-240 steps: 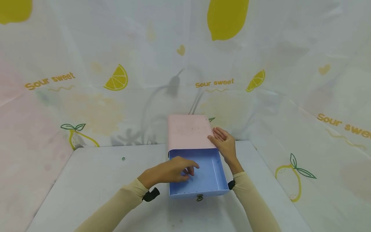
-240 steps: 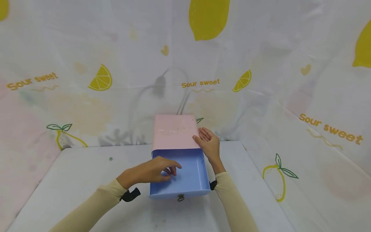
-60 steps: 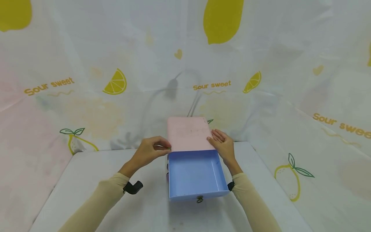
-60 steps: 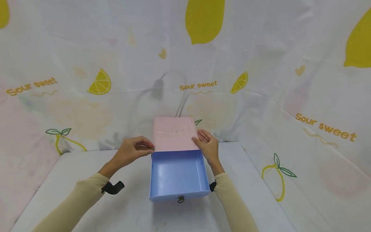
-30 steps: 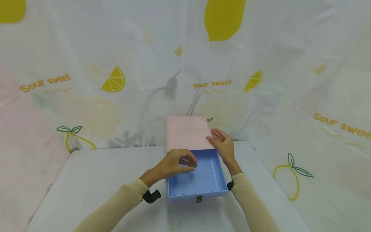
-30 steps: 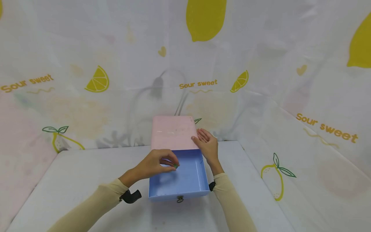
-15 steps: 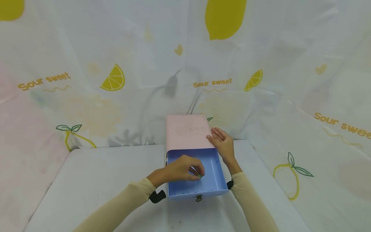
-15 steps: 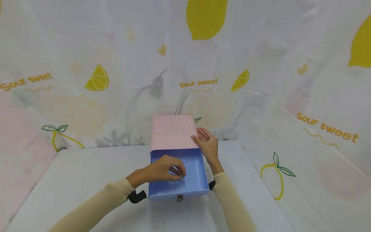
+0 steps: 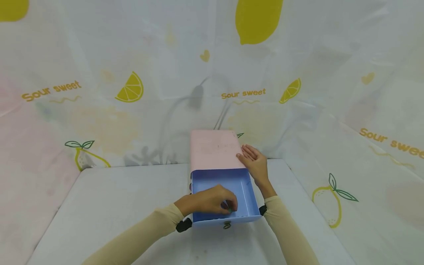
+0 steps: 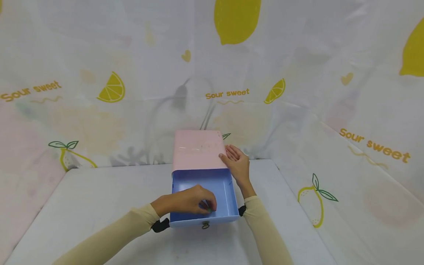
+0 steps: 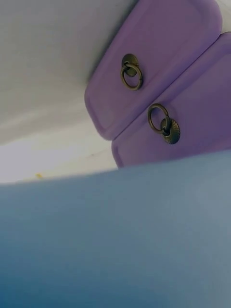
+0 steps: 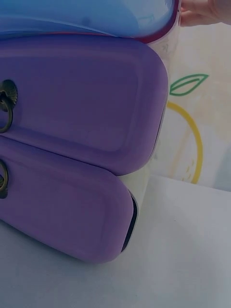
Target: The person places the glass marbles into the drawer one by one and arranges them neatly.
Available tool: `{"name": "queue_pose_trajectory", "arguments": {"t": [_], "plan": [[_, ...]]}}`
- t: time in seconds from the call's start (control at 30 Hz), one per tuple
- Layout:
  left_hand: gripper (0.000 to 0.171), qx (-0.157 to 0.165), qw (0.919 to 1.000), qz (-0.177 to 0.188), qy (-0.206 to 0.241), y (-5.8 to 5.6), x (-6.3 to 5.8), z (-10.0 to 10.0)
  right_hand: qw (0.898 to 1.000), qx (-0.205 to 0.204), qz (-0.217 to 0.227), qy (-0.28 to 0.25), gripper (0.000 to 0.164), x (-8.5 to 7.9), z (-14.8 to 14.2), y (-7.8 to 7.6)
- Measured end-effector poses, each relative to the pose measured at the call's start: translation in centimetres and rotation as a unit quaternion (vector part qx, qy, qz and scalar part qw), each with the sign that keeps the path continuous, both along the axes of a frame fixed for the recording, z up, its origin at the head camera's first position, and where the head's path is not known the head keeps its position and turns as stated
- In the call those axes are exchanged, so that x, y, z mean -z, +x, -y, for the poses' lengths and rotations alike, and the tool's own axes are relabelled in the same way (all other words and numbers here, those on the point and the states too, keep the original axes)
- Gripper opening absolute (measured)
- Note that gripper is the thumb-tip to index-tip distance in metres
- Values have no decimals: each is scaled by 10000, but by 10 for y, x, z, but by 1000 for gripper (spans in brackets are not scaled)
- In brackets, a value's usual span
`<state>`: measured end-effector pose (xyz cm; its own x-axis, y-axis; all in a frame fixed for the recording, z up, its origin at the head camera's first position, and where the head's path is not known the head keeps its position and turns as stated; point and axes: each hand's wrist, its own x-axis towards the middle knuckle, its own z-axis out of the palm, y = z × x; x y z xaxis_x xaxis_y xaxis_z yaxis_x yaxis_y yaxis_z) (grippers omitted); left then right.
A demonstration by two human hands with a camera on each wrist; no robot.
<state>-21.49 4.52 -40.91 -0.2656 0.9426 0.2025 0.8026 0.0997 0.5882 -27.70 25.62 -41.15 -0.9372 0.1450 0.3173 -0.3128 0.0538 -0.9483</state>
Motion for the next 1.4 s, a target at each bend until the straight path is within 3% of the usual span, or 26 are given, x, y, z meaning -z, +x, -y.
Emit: {"name": "queue_pose_trajectory", "arguments": {"t": [0.37, 0.63, 1.03, 1.23, 1.4], "plan": [[20, 170, 9993, -277, -190, 0, 2, 0, 9998, -103, 131, -86, 63, -4, 0, 2], [18, 443, 9980, -362, -271, 0, 1, 1, 9998, -116, 149, 28, 60, -22, 7, 17], [7, 108, 9995, -285, -90, 0, -8, 9, 9999, -146, 83, 14, 60, -23, 7, 18], [16, -84, 9995, -206, 224, 1, -8, 18, 9998, -140, 155, 65, 59, -25, 8, 20], [23, -173, 9985, -62, 510, 7, -18, 26, 9998, -132, 125, -44, 62, -9, 2, 8]]}}
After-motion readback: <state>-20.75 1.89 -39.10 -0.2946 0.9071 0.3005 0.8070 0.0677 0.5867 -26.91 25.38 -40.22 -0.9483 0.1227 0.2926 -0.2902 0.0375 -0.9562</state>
